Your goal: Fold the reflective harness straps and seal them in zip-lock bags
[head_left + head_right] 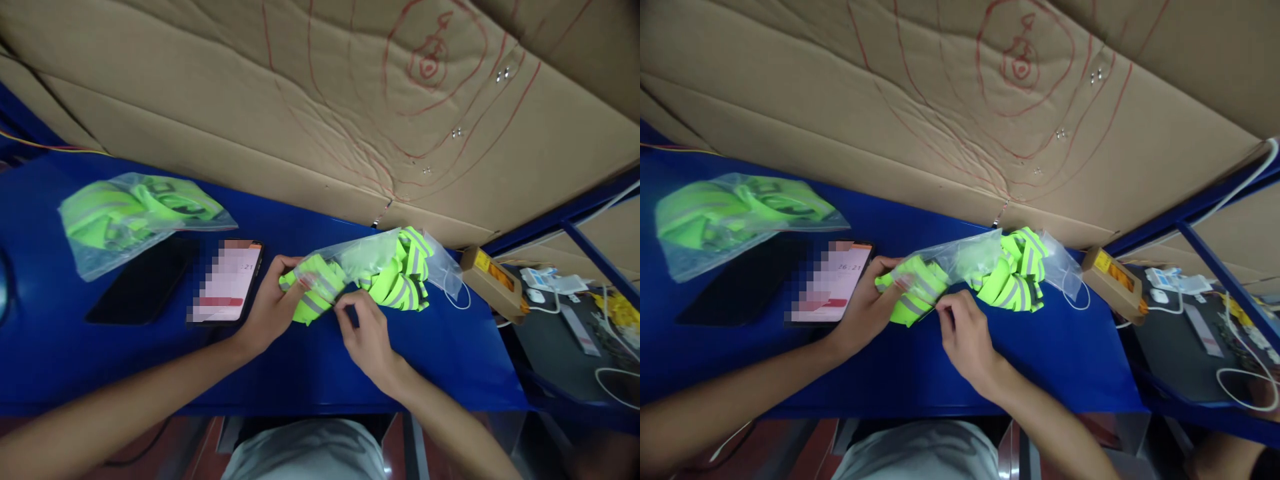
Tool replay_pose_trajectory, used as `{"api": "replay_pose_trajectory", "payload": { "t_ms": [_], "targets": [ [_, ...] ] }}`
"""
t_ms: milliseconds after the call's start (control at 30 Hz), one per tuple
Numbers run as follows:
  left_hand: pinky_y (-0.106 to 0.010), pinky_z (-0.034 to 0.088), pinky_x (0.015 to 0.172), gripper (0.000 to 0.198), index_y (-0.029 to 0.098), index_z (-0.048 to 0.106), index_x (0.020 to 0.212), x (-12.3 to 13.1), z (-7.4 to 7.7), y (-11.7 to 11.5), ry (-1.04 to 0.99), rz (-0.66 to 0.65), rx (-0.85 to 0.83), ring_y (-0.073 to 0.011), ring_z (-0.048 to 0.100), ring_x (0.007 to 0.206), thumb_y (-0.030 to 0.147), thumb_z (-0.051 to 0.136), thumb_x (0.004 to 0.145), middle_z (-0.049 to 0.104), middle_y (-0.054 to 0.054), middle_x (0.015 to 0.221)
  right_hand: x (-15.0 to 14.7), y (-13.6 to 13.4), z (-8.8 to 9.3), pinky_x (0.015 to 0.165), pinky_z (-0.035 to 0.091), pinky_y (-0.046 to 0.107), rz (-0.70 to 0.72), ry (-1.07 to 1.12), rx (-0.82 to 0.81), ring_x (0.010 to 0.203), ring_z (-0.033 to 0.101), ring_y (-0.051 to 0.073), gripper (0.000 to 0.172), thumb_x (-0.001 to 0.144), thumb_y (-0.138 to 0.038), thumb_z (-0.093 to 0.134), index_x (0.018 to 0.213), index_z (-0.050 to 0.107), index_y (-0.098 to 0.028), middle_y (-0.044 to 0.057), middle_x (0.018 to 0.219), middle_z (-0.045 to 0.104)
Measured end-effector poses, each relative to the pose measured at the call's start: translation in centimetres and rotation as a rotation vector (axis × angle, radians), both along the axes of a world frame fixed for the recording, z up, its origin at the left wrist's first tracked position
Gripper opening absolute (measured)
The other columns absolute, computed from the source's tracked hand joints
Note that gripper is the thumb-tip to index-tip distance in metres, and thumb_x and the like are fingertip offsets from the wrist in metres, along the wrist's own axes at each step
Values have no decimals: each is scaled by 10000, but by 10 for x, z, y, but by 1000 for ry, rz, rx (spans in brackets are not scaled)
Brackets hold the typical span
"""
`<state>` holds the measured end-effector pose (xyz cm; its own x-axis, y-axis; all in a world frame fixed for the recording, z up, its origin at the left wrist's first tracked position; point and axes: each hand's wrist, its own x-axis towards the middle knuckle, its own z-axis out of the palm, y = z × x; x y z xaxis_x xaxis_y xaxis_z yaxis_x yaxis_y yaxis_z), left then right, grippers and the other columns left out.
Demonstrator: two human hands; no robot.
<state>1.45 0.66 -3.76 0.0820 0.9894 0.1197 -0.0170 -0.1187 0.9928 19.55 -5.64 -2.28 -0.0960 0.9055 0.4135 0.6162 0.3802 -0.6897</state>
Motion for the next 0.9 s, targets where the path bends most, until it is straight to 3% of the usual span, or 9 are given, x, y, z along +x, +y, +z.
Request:
{"api": "replay_pose_trajectory", "payload": {
  "t_ms": [67,167,233,367,467,567,667,767,900],
  "targets": [
    [-267,482,746,313,206,542,1035,-1,-1,1,-28,17,12,-173,600,904,457,663,891,617,-40,1063,2,5,-4,706,538,308,15,207,-221,740,621,151,96,927,-190,602,908,517,-232,-5,825,584],
    [-257,463,689,315,221,542,1031,-3,-2,5,-40,59,-21,-155,574,811,477,668,896,597,-8,945,3,11,-12,704,567,311,165,575,-596,746,657,152,325,820,-334,775,944,489,-242,-27,832,594],
    [-248,448,665,314,227,537,1012,-3,-1,6,-63,84,-42,-140,544,758,489,668,898,569,12,886,-2,13,-15,770,583,334,261,724,-733,893,680,181,494,724,-399,862,1046,516,-253,15,1000,634],
    [-239,443,658,309,218,501,953,1,3,1,-88,2,-40,-131,519,736,449,692,879,531,24,847,-22,12,-13,1000,530,411,242,881,-697,1184,621,248,630,737,-520,839,1235,548,-269,82,1318,615],
    [-234,449,658,315,216,482,976,6,5,-5,-73,-65,-6,-136,525,757,405,704,859,525,18,861,-30,11,-10,1064,494,442,78,915,-609,1249,596,278,516,812,-564,757,1177,601,-234,87,1288,665],
    [-238,476,702,343,219,482,1033,8,10,-9,-114,-76,-23,-152,555,834,413,703,856,547,-2,931,-28,10,-11,1051,515,444,39,902,-551,1236,614,283,570,783,-562,782,1210,592,-236,84,1287,674],
    [-247,494,651,405,235,491,1106,9,15,-13,-184,-113,-106,-153,591,784,447,719,846,579,-18,1015,-26,9,-13,865,613,405,81,886,-537,1075,685,276,696,717,-626,803,1248,559,-248,88,1226,692],
    [-250,483,542,444,253,479,1168,10,14,-18,-236,-202,-199,-138,586,644,477,710,862,609,-30,1032,-28,8,-12,581,612,319,29,909,-573,809,700,218,669,753,-626,769,1254,540,-248,73,1113,708],
    [-277,563,770,490,253,458,1275,8,7,-23,-228,-306,-187,-206,660,950,451,696,896,625,-68,1157,-25,11,-9,455,538,251,-81,868,-591,667,649,166,556,823,-572,724,1235,570,-232,49,1026,712]
  ]
}}
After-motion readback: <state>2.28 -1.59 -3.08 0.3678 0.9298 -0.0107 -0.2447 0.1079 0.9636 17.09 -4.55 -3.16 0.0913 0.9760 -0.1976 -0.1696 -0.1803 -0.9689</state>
